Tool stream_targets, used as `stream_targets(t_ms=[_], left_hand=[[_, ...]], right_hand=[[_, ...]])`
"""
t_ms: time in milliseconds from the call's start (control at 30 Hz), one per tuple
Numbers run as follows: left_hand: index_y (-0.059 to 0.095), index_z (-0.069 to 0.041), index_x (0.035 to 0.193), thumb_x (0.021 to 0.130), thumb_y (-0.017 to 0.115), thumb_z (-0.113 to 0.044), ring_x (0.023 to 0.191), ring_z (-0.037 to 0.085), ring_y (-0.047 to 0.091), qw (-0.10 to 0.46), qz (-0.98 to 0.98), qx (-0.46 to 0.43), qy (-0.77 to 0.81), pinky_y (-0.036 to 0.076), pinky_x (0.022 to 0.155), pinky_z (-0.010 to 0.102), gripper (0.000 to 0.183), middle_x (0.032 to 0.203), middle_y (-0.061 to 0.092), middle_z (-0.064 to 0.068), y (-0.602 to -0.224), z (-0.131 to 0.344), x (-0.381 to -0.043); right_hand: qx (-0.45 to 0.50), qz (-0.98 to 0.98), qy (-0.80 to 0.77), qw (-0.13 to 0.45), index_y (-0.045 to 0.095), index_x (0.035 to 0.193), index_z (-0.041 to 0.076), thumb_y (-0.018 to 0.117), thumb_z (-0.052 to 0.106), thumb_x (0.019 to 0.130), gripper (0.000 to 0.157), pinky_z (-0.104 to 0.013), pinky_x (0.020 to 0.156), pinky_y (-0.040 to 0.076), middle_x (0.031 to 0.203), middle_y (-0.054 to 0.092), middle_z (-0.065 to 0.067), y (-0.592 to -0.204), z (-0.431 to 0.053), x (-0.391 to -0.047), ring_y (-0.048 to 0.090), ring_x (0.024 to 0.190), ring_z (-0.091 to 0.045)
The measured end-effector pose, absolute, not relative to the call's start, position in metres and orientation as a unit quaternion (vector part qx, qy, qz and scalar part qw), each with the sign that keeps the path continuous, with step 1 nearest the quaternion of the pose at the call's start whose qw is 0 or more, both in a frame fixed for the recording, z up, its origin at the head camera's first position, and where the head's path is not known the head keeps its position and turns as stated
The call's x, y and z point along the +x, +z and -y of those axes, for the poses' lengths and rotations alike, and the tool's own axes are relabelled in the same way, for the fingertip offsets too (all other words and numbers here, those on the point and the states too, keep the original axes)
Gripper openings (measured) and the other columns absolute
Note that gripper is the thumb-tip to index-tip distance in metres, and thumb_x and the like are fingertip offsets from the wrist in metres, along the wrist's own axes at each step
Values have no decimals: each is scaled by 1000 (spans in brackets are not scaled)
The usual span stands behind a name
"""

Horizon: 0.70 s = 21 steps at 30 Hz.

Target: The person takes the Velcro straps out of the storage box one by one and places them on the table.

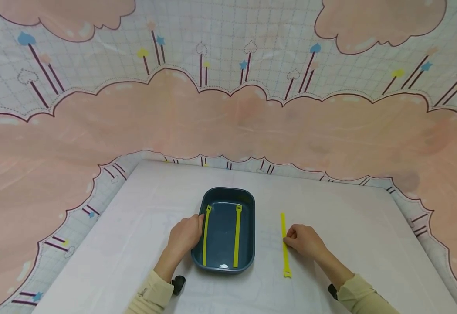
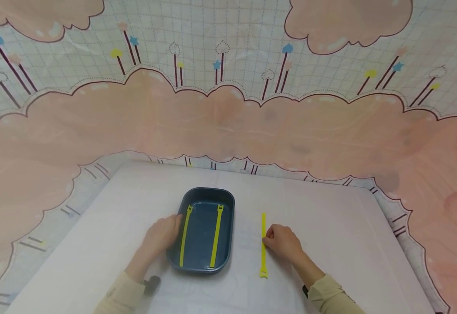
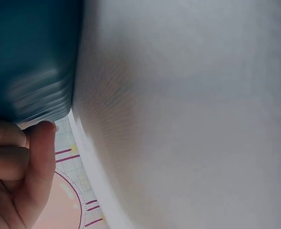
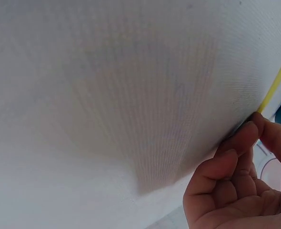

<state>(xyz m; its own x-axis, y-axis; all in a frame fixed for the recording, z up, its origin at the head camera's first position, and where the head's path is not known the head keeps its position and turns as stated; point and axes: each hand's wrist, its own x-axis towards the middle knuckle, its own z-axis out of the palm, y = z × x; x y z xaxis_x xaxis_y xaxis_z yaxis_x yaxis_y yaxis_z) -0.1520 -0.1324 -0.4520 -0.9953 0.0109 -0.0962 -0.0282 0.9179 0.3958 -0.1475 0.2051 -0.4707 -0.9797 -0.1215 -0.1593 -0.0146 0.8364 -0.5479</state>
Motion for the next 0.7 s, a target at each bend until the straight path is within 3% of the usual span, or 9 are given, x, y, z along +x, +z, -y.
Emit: stream_targets(t_ms=[267, 467, 700], left_hand=[[56, -5, 80, 106, 39, -27, 55, 19, 49, 50, -978, -8, 203, 39, 50, 31, 37, 61, 47, 6, -450, 132, -152], [57, -5, 82, 106, 39, -27, 55, 19, 49, 55, -978, -11, 199, 39, 51, 31, 38, 61, 48, 6, -450, 131, -153], [56, -6, 81, 106, 38, -27, 55, 19, 48, 55, -978, -7, 203, 38, 51, 31, 38, 61, 47, 5, -449, 131, -152]], right_hand=[[-35, -953, -285, 99, 63, 86, 6, 73, 15, 86, 13, -28, 59, 42, 69, 56, 1, -471, -207, -151, 49, 62, -14], [-41, -947, -304, 99, 62, 95, 3, 70, 13, 88, 15, -29, 62, 45, 75, 59, 0, -460, -208, -157, 52, 66, -14], [-117, -940, -318, 44, 63, 102, 1, 71, 10, 87, 19, -29, 67, 49, 86, 64, 0, -444, -208, -166, 59, 76, -14]])
